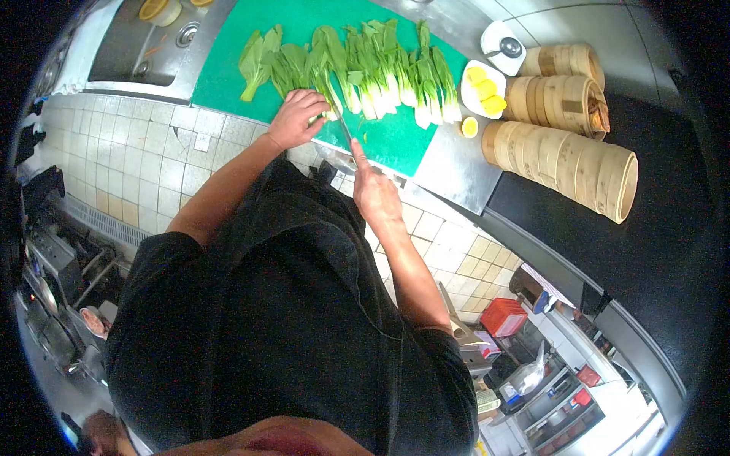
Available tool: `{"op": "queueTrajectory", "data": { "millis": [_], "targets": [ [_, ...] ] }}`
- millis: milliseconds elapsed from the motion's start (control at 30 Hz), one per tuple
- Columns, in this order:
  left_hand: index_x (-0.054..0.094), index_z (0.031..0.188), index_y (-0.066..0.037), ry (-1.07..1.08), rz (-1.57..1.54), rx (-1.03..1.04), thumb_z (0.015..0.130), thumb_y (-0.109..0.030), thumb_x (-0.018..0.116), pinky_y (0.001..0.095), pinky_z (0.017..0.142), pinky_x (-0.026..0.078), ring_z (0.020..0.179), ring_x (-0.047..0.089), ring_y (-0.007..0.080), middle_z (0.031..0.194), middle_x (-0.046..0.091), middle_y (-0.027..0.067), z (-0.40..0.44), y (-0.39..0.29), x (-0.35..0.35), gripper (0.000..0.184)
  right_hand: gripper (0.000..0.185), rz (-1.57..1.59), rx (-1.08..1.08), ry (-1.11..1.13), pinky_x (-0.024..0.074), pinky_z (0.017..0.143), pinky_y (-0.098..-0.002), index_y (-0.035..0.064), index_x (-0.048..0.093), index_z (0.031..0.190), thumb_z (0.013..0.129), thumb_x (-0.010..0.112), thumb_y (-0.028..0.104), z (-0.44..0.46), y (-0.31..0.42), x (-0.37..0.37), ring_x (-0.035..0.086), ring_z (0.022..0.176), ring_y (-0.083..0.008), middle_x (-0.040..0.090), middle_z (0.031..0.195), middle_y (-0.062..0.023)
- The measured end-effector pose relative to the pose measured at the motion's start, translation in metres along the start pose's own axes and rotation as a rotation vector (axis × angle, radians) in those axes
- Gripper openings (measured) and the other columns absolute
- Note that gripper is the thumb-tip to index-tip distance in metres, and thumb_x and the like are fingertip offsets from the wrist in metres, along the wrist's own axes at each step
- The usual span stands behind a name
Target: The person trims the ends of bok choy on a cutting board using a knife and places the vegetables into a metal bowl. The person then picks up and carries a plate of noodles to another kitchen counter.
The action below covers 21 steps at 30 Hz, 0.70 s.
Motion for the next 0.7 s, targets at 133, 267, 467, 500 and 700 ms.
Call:
{"op": "queueTrajectory", "data": {
  "millis": [133, 267, 467, 500, 700],
  "targets": [
    [0.065, 0.105, -0.008, 0.028, 0.005, -0.026, 0.08, -0.016, 0.066, 0.0441, 0.096, 0.038, 0.111, 0.053, 0.0294, 0.109, 0.061, 0.0086, -0.002, 0.0, 0.002, 0.026, 0.065, -0.034, 0.042, 0.039, 0.05, 0.069, -0.0543, 0.0253, 0.03, 0.151, 0.092, 0.051, 0.012, 0.004, 0.004, 0.007, 0.064, 0.075, -0.0447, 0.066, 0.084, -0.0272],
    [0.064, 0.102, -0.009, 0.003, -0.008, -0.018, 0.079, -0.017, 0.065, 0.0447, 0.096, 0.038, 0.109, 0.053, 0.0292, 0.106, 0.061, 0.0072, -0.002, 0.001, 0.002, 0.024, 0.065, -0.036, 0.027, 0.025, 0.05, 0.068, -0.054, 0.0251, 0.03, 0.151, 0.091, 0.051, 0.009, 0.008, 0.0, 0.014, 0.064, 0.073, -0.0448, 0.066, 0.081, -0.0271],
    [0.064, 0.101, -0.007, -0.006, -0.026, -0.035, 0.079, -0.017, 0.066, 0.0451, 0.097, 0.038, 0.108, 0.054, 0.0304, 0.104, 0.061, 0.0089, -0.009, 0.001, 0.005, 0.025, 0.066, 0.015, -0.144, -0.202, 0.0517, 0.068, -0.0541, 0.0263, 0.03, 0.151, 0.09, 0.048, 0.006, 0.064, 0.006, 0.05, 0.067, 0.073, -0.0424, 0.065, 0.081, -0.0291],
    [0.064, 0.101, -0.006, 0.008, -0.019, -0.039, 0.079, -0.017, 0.067, 0.0451, 0.098, 0.038, 0.108, 0.054, 0.031, 0.104, 0.061, 0.01, -0.011, 0.002, 0.004, 0.025, 0.066, 0.086, -0.146, -0.172, 0.0517, 0.069, -0.0538, 0.026, 0.031, 0.151, 0.09, 0.049, 0.007, 0.072, 0.008, 0.047, 0.066, 0.074, -0.0426, 0.066, 0.082, -0.0287],
    [0.063, 0.103, -0.006, 0.002, -0.005, -0.042, 0.079, -0.017, 0.067, 0.0462, 0.099, 0.037, 0.112, 0.052, 0.031, 0.108, 0.059, 0.0115, -0.014, 0.003, 0.009, 0.027, 0.064, 0.603, 0.014, 0.153, 0.0539, 0.066, -0.0401, 0.0241, 0.036, 0.15, 0.091, 0.059, 0.015, 0.065, -0.018, 0.007, 0.067, 0.065, -0.0272, 0.072, 0.086, -0.0138]
  ]
}}
Point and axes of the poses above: each hand's wrist, its own z-axis towards the middle knuckle, its own x-axis out of the palm, y = z × x, the point moved 6 cm from there along z, towards the middle knuckle
